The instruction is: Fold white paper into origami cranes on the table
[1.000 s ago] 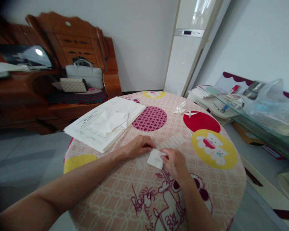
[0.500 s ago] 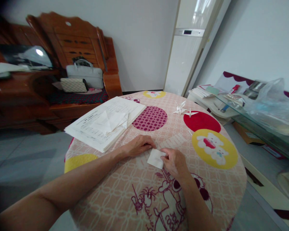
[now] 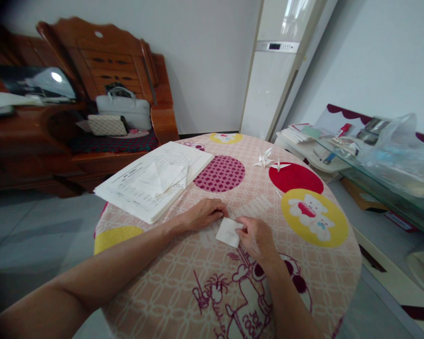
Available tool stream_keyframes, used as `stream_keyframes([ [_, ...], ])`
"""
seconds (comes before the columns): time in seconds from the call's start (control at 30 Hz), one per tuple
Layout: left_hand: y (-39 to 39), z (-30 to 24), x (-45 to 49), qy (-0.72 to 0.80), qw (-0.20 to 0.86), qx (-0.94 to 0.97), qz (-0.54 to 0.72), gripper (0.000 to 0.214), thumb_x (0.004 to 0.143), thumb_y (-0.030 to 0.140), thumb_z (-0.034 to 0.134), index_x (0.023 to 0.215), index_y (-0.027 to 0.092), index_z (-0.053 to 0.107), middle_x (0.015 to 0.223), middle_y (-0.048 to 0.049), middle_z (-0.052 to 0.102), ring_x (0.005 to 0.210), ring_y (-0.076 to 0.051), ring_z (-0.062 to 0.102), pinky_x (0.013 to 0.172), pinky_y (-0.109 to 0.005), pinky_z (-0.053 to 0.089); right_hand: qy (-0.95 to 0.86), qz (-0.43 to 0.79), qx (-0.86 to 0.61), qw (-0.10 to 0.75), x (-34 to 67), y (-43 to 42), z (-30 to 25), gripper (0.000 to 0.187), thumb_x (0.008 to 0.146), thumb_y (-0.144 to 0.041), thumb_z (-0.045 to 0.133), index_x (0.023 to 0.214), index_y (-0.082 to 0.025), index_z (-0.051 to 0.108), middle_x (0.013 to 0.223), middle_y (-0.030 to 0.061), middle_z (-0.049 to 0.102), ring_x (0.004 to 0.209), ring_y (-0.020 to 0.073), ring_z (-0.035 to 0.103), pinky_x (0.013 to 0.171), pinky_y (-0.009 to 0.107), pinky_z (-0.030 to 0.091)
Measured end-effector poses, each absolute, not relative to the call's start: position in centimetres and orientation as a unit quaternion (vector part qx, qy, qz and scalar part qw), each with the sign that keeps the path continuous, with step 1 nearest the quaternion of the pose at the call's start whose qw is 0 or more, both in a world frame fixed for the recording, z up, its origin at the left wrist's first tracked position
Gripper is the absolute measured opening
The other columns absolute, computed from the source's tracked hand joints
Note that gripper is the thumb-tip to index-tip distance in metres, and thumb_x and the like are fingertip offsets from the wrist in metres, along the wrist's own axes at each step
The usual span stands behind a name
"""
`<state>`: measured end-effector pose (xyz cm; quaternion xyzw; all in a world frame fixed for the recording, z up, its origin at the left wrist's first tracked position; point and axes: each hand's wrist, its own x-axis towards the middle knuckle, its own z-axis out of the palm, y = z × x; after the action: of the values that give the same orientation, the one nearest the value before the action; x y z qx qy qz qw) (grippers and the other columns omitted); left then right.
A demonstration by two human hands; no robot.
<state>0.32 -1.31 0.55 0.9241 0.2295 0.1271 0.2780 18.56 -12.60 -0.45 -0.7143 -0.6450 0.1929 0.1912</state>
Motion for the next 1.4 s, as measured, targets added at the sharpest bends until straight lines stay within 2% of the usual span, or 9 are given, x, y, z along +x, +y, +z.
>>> stream_keyframes([
  [0.13, -1.4, 0.6, 0.4, 0.237, 0.303, 0.915, 0.125, 0.022, 0.083, 0.010, 0.048, 0.090, 0.015, 0.069, 0.091, -0.0031, 0.071, 0.085, -0.015, 0.061, 0.078, -0.022, 0.043, -0.645, 0.193, -0.715, 0.188, 18.6, -12.6, -0.5, 0.029, 0.077, -0.025, 0.056, 0.100, -0.019, 0.073, 0.069, 0.0036, 0.068, 0.063, 0.0185, 0.060, 0.060, 0.027, 0.040],
  [0.33, -1.5, 0.7, 1.0, 0.296, 0.317, 0.894, 0.112, 0.013, 0.081, 0.020, 0.057, 0.086, 0.014, 0.069, 0.077, -0.0014, 0.068, 0.070, -0.013, 0.058, 0.064, -0.021, 0.041, -0.643, 0.187, -0.720, 0.182, 18.6, -12.5, -0.5, 0.028, 0.076, -0.024, 0.058, 0.099, -0.019, 0.072, 0.069, 0.0033, 0.068, 0.063, 0.0181, 0.061, 0.060, 0.026, 0.040],
  [0.63, -1.7, 0.8, 0.7, 0.283, 0.342, 0.886, 0.131, 0.014, 0.080, 0.019, 0.057, 0.084, 0.013, 0.069, 0.076, -0.0017, 0.068, 0.070, -0.012, 0.057, 0.064, -0.020, 0.040, -0.640, 0.188, -0.723, 0.178, 18.3, -12.6, 0.0, 0.027, 0.076, -0.024, 0.057, 0.099, -0.018, 0.071, 0.068, 0.0029, 0.067, 0.063, 0.0177, 0.060, 0.061, 0.026, 0.040],
  [0.9, -1.1, 1.1, 1.7, 0.356, 0.335, 0.869, 0.082, 0.024, 0.078, 0.034, 0.061, 0.075, 0.013, 0.072, 0.067, -0.0006, 0.066, 0.062, -0.011, 0.054, 0.059, -0.021, 0.035, -0.641, 0.190, -0.721, 0.183, 18.4, -12.5, -0.2, 0.028, 0.076, -0.024, 0.058, 0.100, -0.018, 0.071, 0.068, 0.0029, 0.067, 0.062, 0.0173, 0.060, 0.061, 0.026, 0.041],
  [1.1, -0.9, 1.1, 1.4, 0.340, 0.373, 0.860, 0.081, 0.034, 0.080, 0.042, 0.058, 0.071, 0.012, 0.071, 0.060, 0.0013, 0.061, 0.059, -0.010, 0.052, 0.055, -0.021, 0.032, -0.644, 0.187, -0.717, 0.189, 18.6, -12.5, -0.5, 0.027, 0.077, -0.025, 0.057, 0.099, -0.019, 0.071, 0.067, 0.0021, 0.067, 0.060, 0.0166, 0.058, 0.058, 0.025, 0.040],
  [1.4, -1.5, 0.9, 1.4, 0.349, 0.366, 0.859, 0.084, 0.016, 0.072, 0.026, 0.067, 0.075, 0.013, 0.075, 0.063, -0.0002, 0.065, 0.060, -0.011, 0.055, 0.054, -0.019, 0.034, -0.644, 0.186, -0.716, 0.195, 18.6, -12.5, -0.4, 0.025, 0.075, -0.024, 0.058, 0.096, -0.020, 0.072, 0.066, 0.0018, 0.065, 0.061, 0.0169, 0.058, 0.059, 0.026, 0.041],
])
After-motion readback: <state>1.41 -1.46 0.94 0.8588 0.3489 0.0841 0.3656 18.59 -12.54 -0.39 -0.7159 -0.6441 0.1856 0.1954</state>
